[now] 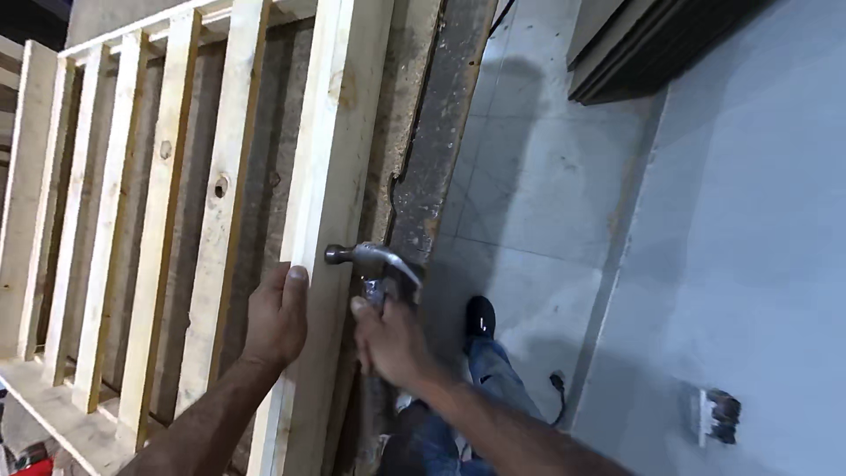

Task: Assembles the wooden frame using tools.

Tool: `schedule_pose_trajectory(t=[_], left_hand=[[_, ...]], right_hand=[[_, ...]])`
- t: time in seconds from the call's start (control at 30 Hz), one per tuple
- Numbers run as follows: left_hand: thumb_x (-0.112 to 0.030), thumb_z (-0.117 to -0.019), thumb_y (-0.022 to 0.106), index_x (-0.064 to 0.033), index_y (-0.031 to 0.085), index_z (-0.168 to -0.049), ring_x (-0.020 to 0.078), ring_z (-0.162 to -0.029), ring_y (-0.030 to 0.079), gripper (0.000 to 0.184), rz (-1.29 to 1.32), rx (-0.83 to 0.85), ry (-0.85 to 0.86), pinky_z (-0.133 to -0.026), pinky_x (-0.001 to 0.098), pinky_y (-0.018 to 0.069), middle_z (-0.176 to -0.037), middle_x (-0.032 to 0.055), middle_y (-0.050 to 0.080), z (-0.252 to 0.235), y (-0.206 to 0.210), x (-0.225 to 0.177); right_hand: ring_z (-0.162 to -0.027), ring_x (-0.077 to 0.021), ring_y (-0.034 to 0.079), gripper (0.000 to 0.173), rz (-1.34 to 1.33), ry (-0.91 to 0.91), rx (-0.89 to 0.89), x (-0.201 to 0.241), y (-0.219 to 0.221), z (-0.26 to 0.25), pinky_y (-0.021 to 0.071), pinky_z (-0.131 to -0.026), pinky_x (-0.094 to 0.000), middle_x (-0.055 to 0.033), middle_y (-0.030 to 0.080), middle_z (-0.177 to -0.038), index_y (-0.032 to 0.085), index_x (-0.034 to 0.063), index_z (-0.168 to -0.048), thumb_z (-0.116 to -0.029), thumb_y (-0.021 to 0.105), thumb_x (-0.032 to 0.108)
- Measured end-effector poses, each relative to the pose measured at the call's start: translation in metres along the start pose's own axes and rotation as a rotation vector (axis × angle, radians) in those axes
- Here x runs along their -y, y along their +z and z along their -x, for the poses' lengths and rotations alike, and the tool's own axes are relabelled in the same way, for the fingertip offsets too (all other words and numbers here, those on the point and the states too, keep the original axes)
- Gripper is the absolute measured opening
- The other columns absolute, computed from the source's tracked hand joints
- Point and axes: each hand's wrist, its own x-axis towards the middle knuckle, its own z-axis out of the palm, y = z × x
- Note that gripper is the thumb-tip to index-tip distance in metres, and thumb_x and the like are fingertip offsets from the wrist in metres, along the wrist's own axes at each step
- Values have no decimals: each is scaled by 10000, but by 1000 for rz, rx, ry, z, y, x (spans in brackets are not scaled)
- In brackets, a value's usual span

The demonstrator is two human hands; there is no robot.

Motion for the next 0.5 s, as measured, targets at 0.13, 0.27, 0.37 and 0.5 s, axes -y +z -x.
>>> schedule_pose_trajectory(t=[0.13, 0.27, 0.37, 0.5], left_hand=[[-382, -1110, 390, -94, 665, -1112, 181, -677, 600, 399, 140, 5, -9, -633, 427, 516, -780, 55, 617, 6, -5, 9], [-350, -1083, 425, -56, 651, -1268, 162, -1015, 695, 414, 427, -102, 218, -891, 402, 595, -1149, 66, 707, 45, -19, 41], [-494, -1046, 485, -95, 629, -1305, 146, -1002, 689, 497, 309, -67, 177, -871, 392, 599, -1163, 34, 695, 117, -37, 79], [-494, -1039, 419, 27, 603, -1306, 283, -1034, 669, 613, 1, 151, -32, -909, 505, 557, -1161, 187, 664, 208, -34, 110]], right_hand=[[-461, -127, 550, 318, -216, -19, 111, -9, -12, 39, 556, -479, -295, -29, 538, -643, 525, 39, -1050, -1115, 410, 328], [-451, -87, 534, 205, -305, -128, 123, -31, 4, 81, 547, -463, -270, 29, 513, -599, 522, 84, -908, -1059, 470, 213], [-449, -85, 537, 173, -265, -146, 133, -52, 15, 99, 538, -463, -259, 26, 514, -589, 516, 88, -901, -1042, 496, 186], [-439, -91, 530, 135, -253, -150, 152, -67, 26, 105, 531, -454, -266, 25, 505, -581, 511, 99, -904, -1019, 520, 168]])
